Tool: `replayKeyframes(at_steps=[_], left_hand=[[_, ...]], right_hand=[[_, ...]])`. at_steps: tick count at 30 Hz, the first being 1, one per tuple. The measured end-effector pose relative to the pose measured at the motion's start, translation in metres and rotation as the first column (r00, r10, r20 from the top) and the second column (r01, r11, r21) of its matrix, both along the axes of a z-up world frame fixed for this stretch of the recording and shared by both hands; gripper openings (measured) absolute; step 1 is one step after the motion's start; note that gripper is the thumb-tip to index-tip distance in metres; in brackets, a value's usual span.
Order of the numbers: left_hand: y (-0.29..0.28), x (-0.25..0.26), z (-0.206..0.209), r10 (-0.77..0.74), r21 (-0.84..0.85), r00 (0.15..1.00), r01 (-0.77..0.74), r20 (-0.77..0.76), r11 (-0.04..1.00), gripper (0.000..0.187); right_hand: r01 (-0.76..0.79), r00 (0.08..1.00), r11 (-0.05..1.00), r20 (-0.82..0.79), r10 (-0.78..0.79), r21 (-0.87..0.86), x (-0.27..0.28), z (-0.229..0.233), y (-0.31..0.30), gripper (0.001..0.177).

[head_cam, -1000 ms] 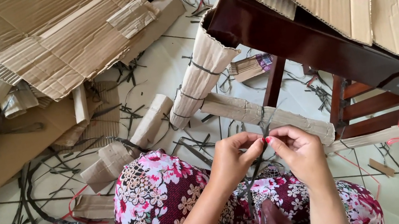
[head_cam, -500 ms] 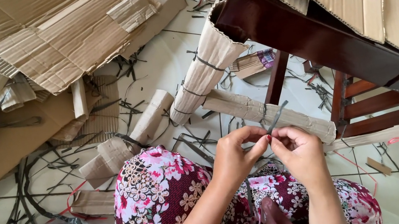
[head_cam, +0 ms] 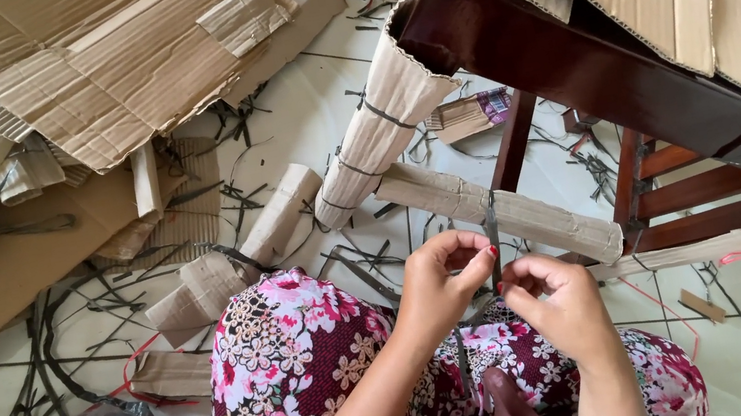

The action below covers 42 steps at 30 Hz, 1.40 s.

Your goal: Wrapping a wooden chair leg with protective cardboard and securing it with plastic ties.

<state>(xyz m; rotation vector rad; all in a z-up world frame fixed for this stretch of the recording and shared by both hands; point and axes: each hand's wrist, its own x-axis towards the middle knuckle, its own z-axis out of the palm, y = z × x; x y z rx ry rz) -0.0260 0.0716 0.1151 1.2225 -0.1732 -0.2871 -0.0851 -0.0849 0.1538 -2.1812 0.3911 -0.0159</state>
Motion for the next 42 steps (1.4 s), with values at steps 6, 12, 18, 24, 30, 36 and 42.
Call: replayKeyframes(at_steps=[6,12,18,24,30,36,42], left_hand=[[0.000,0.000,0.001,0.015,-0.007,1.000,-0.015,0.006,1.000,0.008],[-0.001,-0.001,0.001,0.007,-0.027,1.000,-0.007,0.022,1.000,0.009],[0.001,-0.001,0.005,0.025,0.073,0.989,-0.037,0.148,0.997,0.010],[0.008,-0.002,0.014,0.046,0.122,0.974,-0.075,0.222,0.990,0.013],[0.009,-0.001,0.019,0.052,0.150,0.967,-0.091,0.249,0.985,0.014],[0.010,0.000,0.020,0.061,0.174,0.965,-0.107,0.254,0.979,0.013],[0.012,0.000,0.021,0.047,0.195,0.960,-0.104,0.276,0.975,0.012]], right_hand=[[-0.058,0.989,0.997,-0.138,0.052,-0.041,-0.006,0.004,-0.006,0.015],[-0.067,0.992,0.997,-0.113,0.064,-0.025,-0.006,0.013,-0.008,0.017],[-0.053,0.982,0.987,0.188,0.024,0.152,0.005,0.011,-0.004,0.032],[-0.021,0.974,0.985,0.227,-0.019,0.173,0.011,0.010,0.000,0.018],[-0.038,0.975,0.993,0.220,0.013,0.110,0.011,0.004,-0.010,0.019],[-0.027,0.980,0.998,0.195,0.037,-0.050,0.010,0.023,0.007,0.016],[-0.048,0.979,0.999,0.198,0.044,0.016,0.009,0.024,0.008,0.020]])
